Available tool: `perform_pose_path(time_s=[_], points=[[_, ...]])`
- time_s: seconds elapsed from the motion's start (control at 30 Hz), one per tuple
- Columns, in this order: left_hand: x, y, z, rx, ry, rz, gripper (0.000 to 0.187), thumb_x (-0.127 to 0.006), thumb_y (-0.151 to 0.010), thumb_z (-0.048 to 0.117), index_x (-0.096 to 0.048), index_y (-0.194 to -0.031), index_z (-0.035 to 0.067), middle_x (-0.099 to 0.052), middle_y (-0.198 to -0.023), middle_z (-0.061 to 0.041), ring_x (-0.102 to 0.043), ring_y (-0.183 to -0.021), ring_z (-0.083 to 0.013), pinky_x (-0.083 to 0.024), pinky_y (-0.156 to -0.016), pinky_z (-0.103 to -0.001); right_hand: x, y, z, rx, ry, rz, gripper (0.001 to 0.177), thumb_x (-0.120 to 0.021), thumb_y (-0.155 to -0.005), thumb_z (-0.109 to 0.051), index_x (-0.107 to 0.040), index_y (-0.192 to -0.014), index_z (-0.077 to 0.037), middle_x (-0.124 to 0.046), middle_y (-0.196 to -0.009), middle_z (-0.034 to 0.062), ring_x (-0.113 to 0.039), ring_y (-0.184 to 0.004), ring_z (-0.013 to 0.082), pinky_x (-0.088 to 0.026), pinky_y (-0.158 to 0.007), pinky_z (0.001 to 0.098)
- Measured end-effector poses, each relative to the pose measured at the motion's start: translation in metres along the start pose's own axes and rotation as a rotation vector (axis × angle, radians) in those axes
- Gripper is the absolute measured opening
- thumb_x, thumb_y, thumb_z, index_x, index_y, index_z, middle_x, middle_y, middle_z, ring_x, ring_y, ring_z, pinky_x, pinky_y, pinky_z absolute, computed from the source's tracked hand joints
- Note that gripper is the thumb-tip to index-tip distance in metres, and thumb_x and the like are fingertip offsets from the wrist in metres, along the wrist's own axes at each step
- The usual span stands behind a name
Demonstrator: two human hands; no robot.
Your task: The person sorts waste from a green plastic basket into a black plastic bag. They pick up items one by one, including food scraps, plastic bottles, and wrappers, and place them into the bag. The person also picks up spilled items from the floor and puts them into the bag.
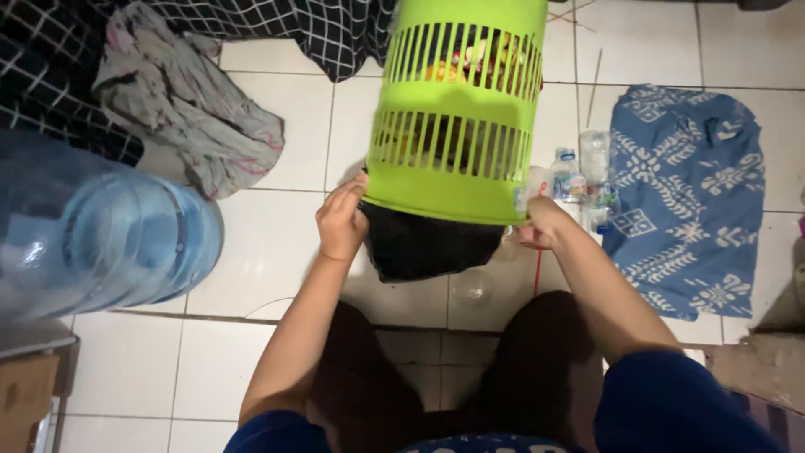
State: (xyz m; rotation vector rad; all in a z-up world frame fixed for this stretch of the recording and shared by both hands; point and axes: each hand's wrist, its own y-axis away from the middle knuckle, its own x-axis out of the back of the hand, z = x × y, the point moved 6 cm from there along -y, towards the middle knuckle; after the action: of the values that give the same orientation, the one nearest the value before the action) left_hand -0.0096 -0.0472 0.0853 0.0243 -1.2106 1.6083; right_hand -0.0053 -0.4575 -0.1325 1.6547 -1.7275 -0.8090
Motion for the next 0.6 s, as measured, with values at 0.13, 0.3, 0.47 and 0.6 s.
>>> perform_pose_path(time_s=[0.13, 0.3, 0.47, 0.6], points=[[-0.002, -0.014, -0.01, 0.053, 0.011, 0.054, 0.045, -0.053, -0.079, -0.01, -0.071, -0.118, 0.003, -0.073, -0.123, -0.016, -0.072, -0.115, -0.0317, -0.058, -0.102, -0.039, 0.01, -0.022, -0.011, 0.0, -0.147, 0.005, 0.013, -0.051, -0.094, -0.008, -0.057, -0.083, -0.003, -0.054, -0.065, 0.0072, -0.043, -0.044, 0.0156, -0.033, -0.038, 0.0341], [0.012, -0.022, 0.002, 0.014, 0.049, 0.08, 0.047, -0.05, -0.075, -0.011, -0.072, -0.115, 0.001, -0.072, -0.122, -0.018, -0.072, -0.114, -0.0325, -0.057, -0.101, -0.039, -0.017, 0.003, 0.008, 0.12, -0.332, -0.03, 0.024, -0.05, -0.095, -0.01, -0.067, -0.11, -0.002, -0.074, -0.093, 0.0125, -0.07, -0.074, 0.0204, -0.054, -0.056, 0.0332], [0.009, -0.001, -0.008, 0.076, 0.007, 0.069, 0.042, -0.053, -0.079, -0.012, -0.072, -0.115, 0.001, -0.074, -0.123, -0.015, -0.073, -0.115, -0.0316, -0.058, -0.102, -0.037, -0.002, -0.005, 0.038, 0.05, -0.152, 0.065, 0.034, -0.044, -0.101, -0.015, -0.064, -0.125, -0.002, -0.07, -0.103, 0.0105, -0.064, -0.08, 0.0205, -0.049, -0.055, 0.0345], [0.012, 0.007, -0.001, 0.049, 0.033, 0.102, 0.039, -0.056, -0.079, -0.01, -0.072, -0.112, 0.002, -0.073, -0.12, -0.016, -0.073, -0.112, -0.0318, -0.058, -0.101, -0.038, -0.013, -0.024, 0.042, -0.001, -0.339, 0.01, 0.035, -0.04, -0.099, -0.012, -0.063, -0.124, -0.002, -0.071, -0.11, 0.0132, -0.071, -0.085, 0.0233, -0.055, -0.061, 0.036]])
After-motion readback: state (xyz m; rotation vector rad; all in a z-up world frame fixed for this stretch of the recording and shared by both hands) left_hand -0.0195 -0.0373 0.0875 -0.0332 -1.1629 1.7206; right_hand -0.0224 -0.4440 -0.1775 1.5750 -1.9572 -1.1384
